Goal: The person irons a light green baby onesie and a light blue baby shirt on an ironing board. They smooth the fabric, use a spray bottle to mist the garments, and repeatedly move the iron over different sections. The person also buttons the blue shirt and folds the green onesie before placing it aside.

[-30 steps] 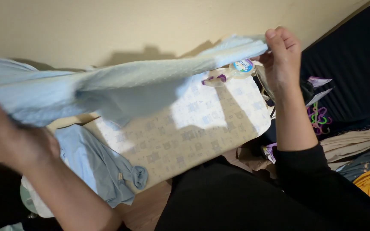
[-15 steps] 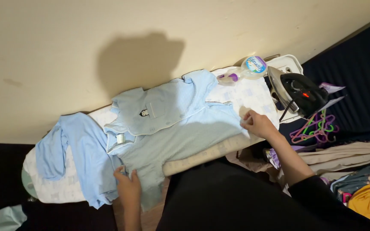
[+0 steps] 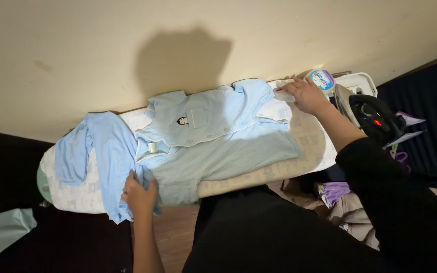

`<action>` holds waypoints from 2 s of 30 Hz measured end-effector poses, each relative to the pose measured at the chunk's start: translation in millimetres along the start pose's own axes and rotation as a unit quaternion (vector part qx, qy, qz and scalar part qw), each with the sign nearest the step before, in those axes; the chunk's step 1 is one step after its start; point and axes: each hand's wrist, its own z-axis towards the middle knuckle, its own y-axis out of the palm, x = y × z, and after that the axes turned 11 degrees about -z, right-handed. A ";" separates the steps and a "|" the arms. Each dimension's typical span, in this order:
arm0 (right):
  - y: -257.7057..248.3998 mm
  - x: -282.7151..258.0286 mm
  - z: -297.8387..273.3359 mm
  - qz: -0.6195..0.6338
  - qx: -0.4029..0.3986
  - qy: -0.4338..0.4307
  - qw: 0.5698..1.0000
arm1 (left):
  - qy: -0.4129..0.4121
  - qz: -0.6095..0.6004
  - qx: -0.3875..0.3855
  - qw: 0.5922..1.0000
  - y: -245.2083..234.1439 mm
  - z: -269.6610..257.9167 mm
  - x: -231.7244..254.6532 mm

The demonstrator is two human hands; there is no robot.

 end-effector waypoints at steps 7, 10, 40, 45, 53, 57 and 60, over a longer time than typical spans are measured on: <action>-66.0 17.2 5.1 0.163 0.011 0.087 0.983 | -0.059 0.024 -0.085 0.994 -9.9 0.8 -17.7; -111.7 7.3 -7.2 0.254 0.090 0.107 0.957 | -0.086 0.131 -0.043 0.987 -43.5 25.9 -27.1; -139.2 -69.3 -144.5 0.265 -0.138 0.366 0.882 | -0.244 -0.509 0.028 0.825 63.9 75.0 -53.5; -63.3 -18.8 -66.9 0.033 -0.068 0.381 0.921 | -0.248 -0.668 -0.003 0.701 74.8 76.5 -38.9; 43.1 -10.3 3.5 0.114 -0.210 0.448 0.861 | -0.070 -0.226 -0.190 0.953 29.7 67.8 -11.7; 42.1 31.5 -57.6 0.049 -0.067 0.420 0.904 | -0.179 0.071 -0.202 0.960 6.3 56.5 -20.7; 34.6 78.6 -120.3 -0.173 -0.091 0.470 0.861 | -0.077 0.124 -0.115 0.983 5.8 37.7 -25.7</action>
